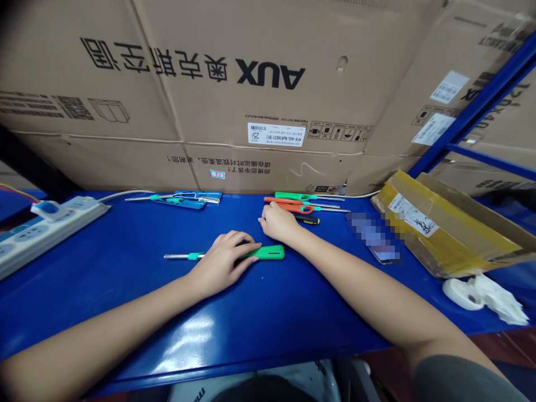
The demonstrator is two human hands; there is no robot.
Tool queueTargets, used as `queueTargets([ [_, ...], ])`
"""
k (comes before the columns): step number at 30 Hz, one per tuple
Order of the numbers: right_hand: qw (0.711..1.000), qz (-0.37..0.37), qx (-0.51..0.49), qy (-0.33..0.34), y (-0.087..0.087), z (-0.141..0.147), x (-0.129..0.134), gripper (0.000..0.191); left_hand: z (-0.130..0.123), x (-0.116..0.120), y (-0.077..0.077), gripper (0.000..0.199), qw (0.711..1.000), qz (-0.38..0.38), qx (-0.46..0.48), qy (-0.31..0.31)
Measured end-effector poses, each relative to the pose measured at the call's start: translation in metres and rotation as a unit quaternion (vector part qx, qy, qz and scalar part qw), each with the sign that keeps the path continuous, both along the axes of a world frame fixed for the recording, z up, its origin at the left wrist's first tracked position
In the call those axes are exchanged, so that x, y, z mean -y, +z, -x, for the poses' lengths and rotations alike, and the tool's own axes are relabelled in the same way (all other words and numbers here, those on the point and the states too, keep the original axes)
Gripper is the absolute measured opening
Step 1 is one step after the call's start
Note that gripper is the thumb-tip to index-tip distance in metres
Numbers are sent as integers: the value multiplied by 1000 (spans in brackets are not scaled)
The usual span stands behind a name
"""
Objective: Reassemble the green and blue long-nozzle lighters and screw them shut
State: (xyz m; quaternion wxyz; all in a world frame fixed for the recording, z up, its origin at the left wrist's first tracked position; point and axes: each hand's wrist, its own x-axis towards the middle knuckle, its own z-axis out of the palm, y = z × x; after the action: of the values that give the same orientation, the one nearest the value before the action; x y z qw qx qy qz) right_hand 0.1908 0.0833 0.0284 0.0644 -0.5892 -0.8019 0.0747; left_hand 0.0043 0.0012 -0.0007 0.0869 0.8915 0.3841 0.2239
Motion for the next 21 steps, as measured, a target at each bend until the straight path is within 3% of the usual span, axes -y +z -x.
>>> queueTargets([
  [7, 1000, 12, -9, -14, -3, 1, -5, 36, -1, -2, 0, 30, 1000, 7, 3, -1],
  [13, 992, -6, -127, -24, -12, -5, -14, 36, -1, -3, -1, 31, 1000, 8, 4, -3],
  [17, 964, -2, -264, -31, -13, -15, -19, 36, -2, -2, -2, 32, 1000, 8, 4, -3],
  [21, 915, 49, -400, -32, -15, -37, -7, 31, -2, -1, 1, 33, 1000, 13, 7, -3],
])
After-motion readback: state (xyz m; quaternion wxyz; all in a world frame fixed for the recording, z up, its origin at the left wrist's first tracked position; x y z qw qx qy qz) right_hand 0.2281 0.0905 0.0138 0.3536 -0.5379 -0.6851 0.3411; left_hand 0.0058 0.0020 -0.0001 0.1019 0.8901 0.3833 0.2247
